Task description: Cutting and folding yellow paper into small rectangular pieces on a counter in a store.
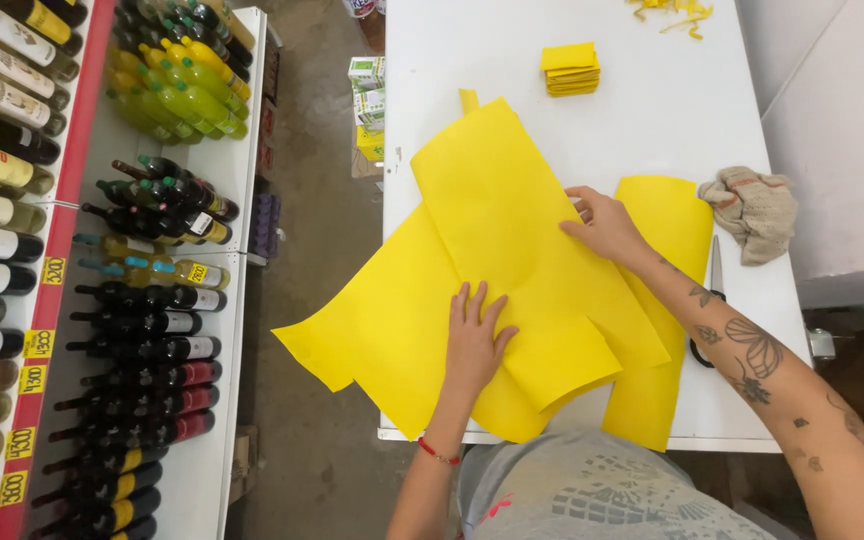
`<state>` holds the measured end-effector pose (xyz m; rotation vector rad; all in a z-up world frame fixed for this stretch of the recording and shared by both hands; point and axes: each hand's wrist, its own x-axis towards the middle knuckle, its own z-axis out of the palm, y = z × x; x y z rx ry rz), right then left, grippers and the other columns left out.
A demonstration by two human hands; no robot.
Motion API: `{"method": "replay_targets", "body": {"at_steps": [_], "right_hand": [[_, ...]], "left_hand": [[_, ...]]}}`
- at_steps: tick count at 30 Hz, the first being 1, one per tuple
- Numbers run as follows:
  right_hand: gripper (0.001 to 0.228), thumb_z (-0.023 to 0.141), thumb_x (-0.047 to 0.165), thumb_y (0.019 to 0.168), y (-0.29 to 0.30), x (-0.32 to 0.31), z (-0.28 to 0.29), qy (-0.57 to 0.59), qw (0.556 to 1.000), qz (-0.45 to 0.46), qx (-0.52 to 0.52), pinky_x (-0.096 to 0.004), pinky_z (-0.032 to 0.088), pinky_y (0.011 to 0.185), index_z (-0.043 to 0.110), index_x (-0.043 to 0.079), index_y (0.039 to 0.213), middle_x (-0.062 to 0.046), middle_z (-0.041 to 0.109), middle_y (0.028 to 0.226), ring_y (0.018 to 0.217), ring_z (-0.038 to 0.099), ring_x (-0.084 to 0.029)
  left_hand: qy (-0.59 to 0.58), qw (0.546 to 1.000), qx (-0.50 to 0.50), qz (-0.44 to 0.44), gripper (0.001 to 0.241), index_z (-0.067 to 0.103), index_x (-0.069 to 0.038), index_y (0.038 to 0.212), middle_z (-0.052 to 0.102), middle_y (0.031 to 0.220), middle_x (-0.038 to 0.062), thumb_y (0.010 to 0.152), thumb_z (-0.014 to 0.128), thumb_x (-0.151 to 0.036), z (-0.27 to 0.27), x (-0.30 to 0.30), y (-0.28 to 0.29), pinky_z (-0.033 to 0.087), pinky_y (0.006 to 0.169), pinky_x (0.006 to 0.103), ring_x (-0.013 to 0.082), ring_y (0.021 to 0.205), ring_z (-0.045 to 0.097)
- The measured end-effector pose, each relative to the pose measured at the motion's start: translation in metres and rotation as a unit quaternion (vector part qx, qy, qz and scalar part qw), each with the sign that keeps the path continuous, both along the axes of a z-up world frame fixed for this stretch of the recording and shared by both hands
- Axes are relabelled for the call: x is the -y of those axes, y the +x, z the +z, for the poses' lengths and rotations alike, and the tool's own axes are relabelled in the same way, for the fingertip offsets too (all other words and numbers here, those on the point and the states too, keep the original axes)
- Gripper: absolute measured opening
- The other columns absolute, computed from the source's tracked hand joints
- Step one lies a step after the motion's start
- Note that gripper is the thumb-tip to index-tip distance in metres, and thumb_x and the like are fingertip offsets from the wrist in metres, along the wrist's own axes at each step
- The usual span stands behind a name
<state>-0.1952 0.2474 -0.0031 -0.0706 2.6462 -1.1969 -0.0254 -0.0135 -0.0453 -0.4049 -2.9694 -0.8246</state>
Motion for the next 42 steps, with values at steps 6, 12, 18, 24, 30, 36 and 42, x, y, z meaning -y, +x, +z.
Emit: {"method": "replay_targets", "body": {"at_steps": [6, 12, 18, 24, 30, 36, 42], "right_hand": [[0.069, 0.069, 0.008, 0.097, -0.007, 0.039, 0.035, 0.103, 0.990, 0.062, -0.070, -0.060, 0.054, 0.097, 0.040, 0.003, 0.159, -0.035, 0.065, 0.124, 0.112, 0.066, -0.051], [0.058, 0.067, 0.016, 0.099, -0.024, 0.029, -0.021, 0.209, 0.971, 0.093, -0.068, -0.052, 0.059, 0.092, 0.052, 0.014, 0.155, -0.027, 0.066, 0.120, 0.106, 0.071, -0.044], [0.051, 0.068, 0.023, 0.098, -0.023, 0.033, -0.021, 0.283, 0.955, 0.071, -0.061, -0.045, 0.060, 0.087, 0.061, 0.021, 0.148, -0.020, 0.064, 0.115, 0.104, 0.070, -0.035], [0.049, 0.063, 0.009, 0.100, -0.012, 0.048, -0.025, 0.268, 0.927, 0.138, -0.225, -0.055, 0.028, 0.121, 0.057, -0.003, 0.146, -0.028, 0.044, 0.157, 0.147, 0.039, -0.041], [0.071, 0.051, 0.047, 0.104, -0.007, 0.044, -0.034, 0.261, 0.943, 0.142, -0.153, -0.053, 0.019, 0.125, 0.037, 0.006, 0.161, -0.029, 0.037, 0.161, 0.153, 0.030, -0.040], [0.071, 0.048, 0.054, 0.105, -0.004, 0.045, -0.044, 0.298, 0.930, 0.132, -0.171, -0.052, 0.021, 0.126, 0.047, 0.005, 0.156, -0.032, 0.040, 0.159, 0.154, 0.031, -0.042], [0.072, 0.041, 0.056, 0.107, -0.001, 0.046, -0.054, 0.330, 0.918, 0.126, -0.181, -0.052, 0.016, 0.127, 0.046, 0.004, 0.157, -0.032, 0.039, 0.160, 0.155, 0.029, -0.041]], "left_hand": [[-0.009, 0.999, -0.034, 0.024, 0.073, 0.051, -0.010, 0.149, 0.048, 0.141, 0.012, 0.097, 0.056, -0.061, -0.016, 0.003, -0.017, 0.022, 0.123, 0.0516, 0.0338, 0.141, 0.036], [0.031, 0.998, -0.048, 0.024, 0.056, 0.059, -0.004, 0.129, 0.037, 0.157, 0.025, 0.098, 0.060, -0.051, 0.012, 0.003, -0.032, 0.011, 0.125, 0.0604, 0.0419, 0.153, 0.023], [-0.013, 0.998, -0.008, 0.054, 0.053, 0.056, -0.009, 0.123, 0.047, 0.150, 0.019, 0.099, 0.055, -0.056, -0.001, 0.001, -0.049, 0.006, 0.126, 0.0615, 0.0347, 0.152, 0.031], [0.001, 0.998, -0.003, 0.055, 0.074, 0.044, -0.010, 0.152, 0.021, 0.166, 0.025, 0.095, 0.058, -0.054, 0.004, 0.002, -0.055, 0.008, 0.128, 0.0573, 0.0439, 0.158, 0.008], [-0.005, 0.999, -0.005, 0.035, 0.076, 0.038, -0.014, 0.157, 0.015, 0.170, 0.024, 0.096, 0.052, -0.057, 0.000, 0.004, -0.057, 0.006, 0.127, 0.0569, 0.0421, 0.159, 0.006], [-0.056, 0.998, 0.000, 0.023, 0.079, 0.028, -0.020, 0.163, 0.013, 0.172, 0.021, 0.097, 0.043, -0.061, -0.003, 0.005, -0.058, 0.002, 0.127, 0.0570, 0.0366, 0.160, 0.004], [-0.074, 0.997, 0.019, 0.020, 0.080, 0.028, -0.022, 0.163, 0.014, 0.172, 0.018, 0.096, 0.040, -0.064, -0.001, 0.006, -0.059, 0.001, 0.127, 0.0568, 0.0338, 0.161, 0.005]]}}
